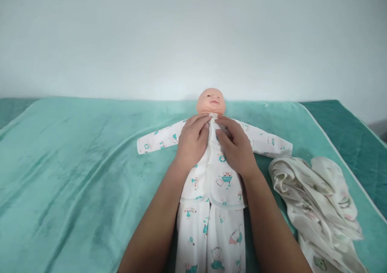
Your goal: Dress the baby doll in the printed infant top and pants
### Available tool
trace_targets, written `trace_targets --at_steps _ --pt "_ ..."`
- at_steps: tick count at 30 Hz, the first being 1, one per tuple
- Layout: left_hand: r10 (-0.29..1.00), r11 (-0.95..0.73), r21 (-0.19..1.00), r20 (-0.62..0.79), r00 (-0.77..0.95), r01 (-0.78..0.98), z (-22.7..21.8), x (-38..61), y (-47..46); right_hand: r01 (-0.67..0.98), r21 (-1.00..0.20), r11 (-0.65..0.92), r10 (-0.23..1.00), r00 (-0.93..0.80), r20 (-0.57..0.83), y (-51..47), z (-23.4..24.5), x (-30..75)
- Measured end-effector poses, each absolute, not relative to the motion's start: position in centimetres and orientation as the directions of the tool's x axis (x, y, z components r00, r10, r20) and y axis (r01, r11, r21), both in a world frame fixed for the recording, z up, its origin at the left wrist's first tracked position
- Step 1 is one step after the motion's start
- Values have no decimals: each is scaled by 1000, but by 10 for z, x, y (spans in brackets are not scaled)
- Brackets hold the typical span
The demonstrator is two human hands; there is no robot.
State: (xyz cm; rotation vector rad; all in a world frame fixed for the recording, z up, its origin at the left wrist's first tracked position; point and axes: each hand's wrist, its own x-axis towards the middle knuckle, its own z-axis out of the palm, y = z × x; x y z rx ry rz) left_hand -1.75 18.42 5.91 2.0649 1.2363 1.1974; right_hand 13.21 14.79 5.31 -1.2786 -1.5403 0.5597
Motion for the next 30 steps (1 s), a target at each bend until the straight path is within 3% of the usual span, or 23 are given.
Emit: trace_targets --at_steps 15,23,30 --pt "840 -540 693 477 259 478 58 -19 184 499 -790 357 905 25 425 147 54 132" --pt "871 -480 736 465 158 477 59 -15 182 488 -789 373 889 58 455 147 54 130" --pt "874 -476 729 456 168 492 59 -16 182 517 -782 347 900 53 434 145 57 128"
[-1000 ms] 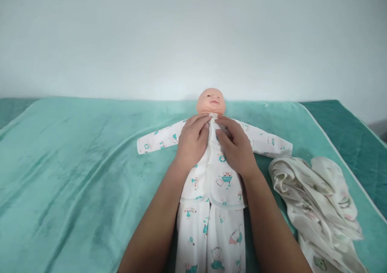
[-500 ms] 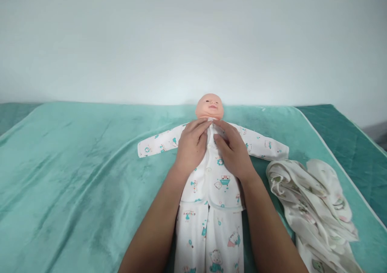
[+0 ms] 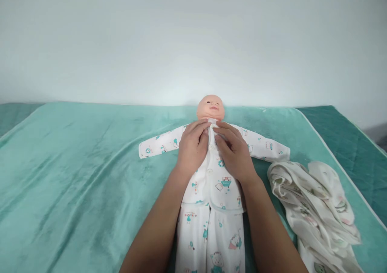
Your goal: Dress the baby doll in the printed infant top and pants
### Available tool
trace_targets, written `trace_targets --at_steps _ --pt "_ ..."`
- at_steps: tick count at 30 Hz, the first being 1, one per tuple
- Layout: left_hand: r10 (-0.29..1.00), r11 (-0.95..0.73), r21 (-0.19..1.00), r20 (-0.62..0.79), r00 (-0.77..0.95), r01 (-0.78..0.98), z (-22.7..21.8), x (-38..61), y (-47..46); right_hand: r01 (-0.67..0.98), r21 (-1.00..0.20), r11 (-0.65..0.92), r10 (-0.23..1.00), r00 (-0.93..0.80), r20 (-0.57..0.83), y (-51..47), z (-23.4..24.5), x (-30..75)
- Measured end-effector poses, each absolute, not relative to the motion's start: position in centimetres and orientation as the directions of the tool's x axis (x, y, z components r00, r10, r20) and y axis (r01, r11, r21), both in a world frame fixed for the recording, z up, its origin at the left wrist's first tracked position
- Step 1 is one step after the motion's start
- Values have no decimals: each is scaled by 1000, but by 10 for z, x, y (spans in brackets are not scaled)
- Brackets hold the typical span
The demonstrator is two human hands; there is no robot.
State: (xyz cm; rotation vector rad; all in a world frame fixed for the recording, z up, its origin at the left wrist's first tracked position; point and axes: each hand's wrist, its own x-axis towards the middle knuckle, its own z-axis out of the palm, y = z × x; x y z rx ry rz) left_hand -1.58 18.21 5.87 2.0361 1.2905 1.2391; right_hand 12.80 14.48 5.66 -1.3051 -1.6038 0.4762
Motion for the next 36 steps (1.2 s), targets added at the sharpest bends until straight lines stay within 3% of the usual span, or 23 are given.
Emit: trace_targets --at_steps 14,24,36 --pt "850 -522 688 469 241 504 60 -18 183 633 -695 339 923 -83 375 142 62 128" --pt "852 -519 675 459 252 524 62 -18 181 476 -841 256 936 94 339 144 56 125" --pt "827 -562 688 475 301 459 63 -19 180 502 -820 273 933 69 353 142 60 126"
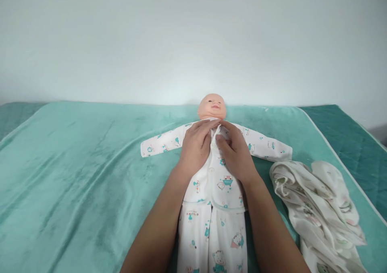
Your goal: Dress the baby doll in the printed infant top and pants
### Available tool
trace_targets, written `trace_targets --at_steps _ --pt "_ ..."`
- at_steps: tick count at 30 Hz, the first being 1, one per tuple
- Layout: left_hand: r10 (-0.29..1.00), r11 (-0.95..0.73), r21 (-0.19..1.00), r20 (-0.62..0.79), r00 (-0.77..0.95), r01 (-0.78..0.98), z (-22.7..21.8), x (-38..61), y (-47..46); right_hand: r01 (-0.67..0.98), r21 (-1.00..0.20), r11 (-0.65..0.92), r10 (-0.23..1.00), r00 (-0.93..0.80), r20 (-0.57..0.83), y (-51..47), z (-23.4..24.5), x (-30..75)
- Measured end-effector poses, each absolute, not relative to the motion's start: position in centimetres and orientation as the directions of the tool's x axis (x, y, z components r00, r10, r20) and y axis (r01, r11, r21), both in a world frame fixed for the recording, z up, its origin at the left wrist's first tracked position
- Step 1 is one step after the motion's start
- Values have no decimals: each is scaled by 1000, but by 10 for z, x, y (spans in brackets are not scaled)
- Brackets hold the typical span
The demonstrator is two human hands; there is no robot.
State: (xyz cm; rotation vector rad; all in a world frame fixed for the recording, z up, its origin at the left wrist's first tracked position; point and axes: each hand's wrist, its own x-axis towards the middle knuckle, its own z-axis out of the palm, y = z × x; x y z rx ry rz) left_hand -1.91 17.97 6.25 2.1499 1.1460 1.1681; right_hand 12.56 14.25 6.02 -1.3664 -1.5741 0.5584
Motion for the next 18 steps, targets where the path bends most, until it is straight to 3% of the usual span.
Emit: trace_targets --at_steps 11,18 --pt "876 -476 790 466 127 386 66 -19 164 325 -900 289 915 184 360 143 57 130" --pt "897 -426 825 438 57 371 64 -19 154 336 -862 379 895 104 434 141 63 131"
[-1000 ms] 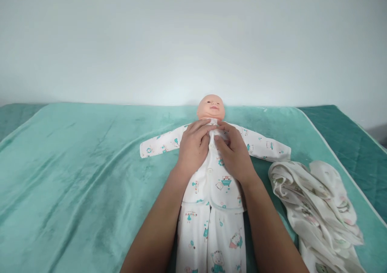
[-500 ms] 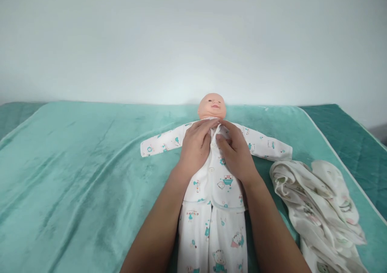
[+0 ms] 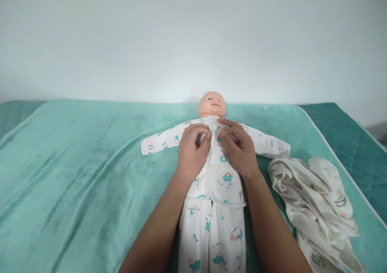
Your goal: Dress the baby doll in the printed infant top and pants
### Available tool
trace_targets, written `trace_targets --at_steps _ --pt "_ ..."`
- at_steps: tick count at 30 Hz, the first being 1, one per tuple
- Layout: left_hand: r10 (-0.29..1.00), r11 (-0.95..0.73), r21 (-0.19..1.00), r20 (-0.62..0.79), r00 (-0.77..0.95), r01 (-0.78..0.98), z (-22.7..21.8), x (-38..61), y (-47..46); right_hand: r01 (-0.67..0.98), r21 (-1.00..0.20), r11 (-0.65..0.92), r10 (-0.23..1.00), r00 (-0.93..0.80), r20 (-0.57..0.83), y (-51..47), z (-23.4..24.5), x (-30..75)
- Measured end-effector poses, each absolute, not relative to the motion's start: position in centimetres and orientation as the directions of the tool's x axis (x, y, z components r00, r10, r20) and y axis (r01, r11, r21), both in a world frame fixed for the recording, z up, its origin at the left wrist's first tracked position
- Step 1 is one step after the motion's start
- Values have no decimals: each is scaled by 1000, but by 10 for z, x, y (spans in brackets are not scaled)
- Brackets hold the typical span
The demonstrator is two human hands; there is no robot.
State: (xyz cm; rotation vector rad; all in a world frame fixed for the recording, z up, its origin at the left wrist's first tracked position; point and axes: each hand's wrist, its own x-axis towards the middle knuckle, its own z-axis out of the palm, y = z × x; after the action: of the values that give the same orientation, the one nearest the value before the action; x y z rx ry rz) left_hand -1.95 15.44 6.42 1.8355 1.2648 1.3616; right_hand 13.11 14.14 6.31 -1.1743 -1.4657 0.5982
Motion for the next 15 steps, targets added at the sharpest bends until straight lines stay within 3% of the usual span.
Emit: trace_targets --at_steps 7,15 --pt "914 -400 841 396 89 365 60 -25 146 395 -804 444 847 109 521 132 63 125" --pt "885 -465 817 425 190 341 51 -36 134 389 -816 427 835 175 521 110 51 122"
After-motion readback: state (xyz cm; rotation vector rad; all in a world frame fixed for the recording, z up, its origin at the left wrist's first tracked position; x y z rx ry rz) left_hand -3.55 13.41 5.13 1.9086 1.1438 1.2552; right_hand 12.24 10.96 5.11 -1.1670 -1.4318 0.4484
